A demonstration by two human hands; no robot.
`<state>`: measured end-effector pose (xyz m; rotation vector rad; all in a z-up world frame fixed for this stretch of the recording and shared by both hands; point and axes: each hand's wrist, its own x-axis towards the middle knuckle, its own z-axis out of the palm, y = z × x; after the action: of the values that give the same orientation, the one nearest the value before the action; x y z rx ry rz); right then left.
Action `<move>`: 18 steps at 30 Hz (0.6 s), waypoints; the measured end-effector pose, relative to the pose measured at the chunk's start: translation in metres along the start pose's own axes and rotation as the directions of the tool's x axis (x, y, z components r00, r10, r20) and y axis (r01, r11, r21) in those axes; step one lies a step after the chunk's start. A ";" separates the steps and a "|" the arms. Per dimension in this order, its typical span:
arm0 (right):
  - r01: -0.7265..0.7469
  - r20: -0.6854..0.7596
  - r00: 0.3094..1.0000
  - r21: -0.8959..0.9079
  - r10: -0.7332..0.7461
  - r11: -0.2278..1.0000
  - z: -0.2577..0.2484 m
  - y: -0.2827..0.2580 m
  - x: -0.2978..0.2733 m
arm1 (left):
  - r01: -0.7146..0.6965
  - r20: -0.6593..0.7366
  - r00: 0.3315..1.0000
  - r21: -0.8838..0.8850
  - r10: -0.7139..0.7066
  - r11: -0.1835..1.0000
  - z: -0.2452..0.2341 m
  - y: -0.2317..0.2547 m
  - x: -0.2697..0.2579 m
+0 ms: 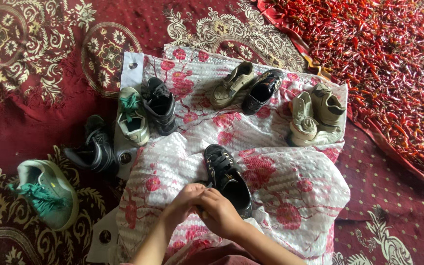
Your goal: The person removes the laces from a black shoe and then re-laces it by threading the laces through the eyelets and tying them. The person works on one shoe at a time while sitting on the floor.
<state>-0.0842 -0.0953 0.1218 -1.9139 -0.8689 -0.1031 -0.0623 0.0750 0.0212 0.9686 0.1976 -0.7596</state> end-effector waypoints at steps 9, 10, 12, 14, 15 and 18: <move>-0.199 0.093 0.968 -0.290 0.235 0.936 0.007 0.034 -0.009 | -0.089 0.108 0.992 0.223 0.067 0.971 -0.034 -0.007 0.004; -0.252 0.096 0.952 -0.292 0.290 0.923 0.009 0.035 -0.011 | -0.080 0.045 0.997 0.326 0.069 0.942 -0.036 -0.004 0.008; -0.294 0.127 0.933 -0.275 0.337 0.915 0.010 0.036 -0.015 | -0.038 -0.071 0.994 0.518 0.088 0.854 -0.034 0.002 0.019; -0.270 0.196 0.929 -0.229 0.315 0.935 0.009 0.033 -0.019 | -0.074 -0.209 0.936 0.673 0.285 0.736 -0.029 0.007 0.016; -0.310 0.216 0.899 -0.300 0.380 0.902 0.007 0.035 -0.017 | -0.074 -0.260 0.884 0.744 0.390 0.664 -0.025 0.011 0.017; -0.369 0.197 0.844 -0.461 0.498 0.807 -0.007 0.045 -0.012 | -0.180 -0.123 0.814 0.875 0.567 0.449 -0.006 0.020 0.023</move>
<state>-0.0641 -0.1183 0.0865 -2.5333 -0.6037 0.3367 -0.0314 0.0754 0.0200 2.0467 -0.0691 -0.1476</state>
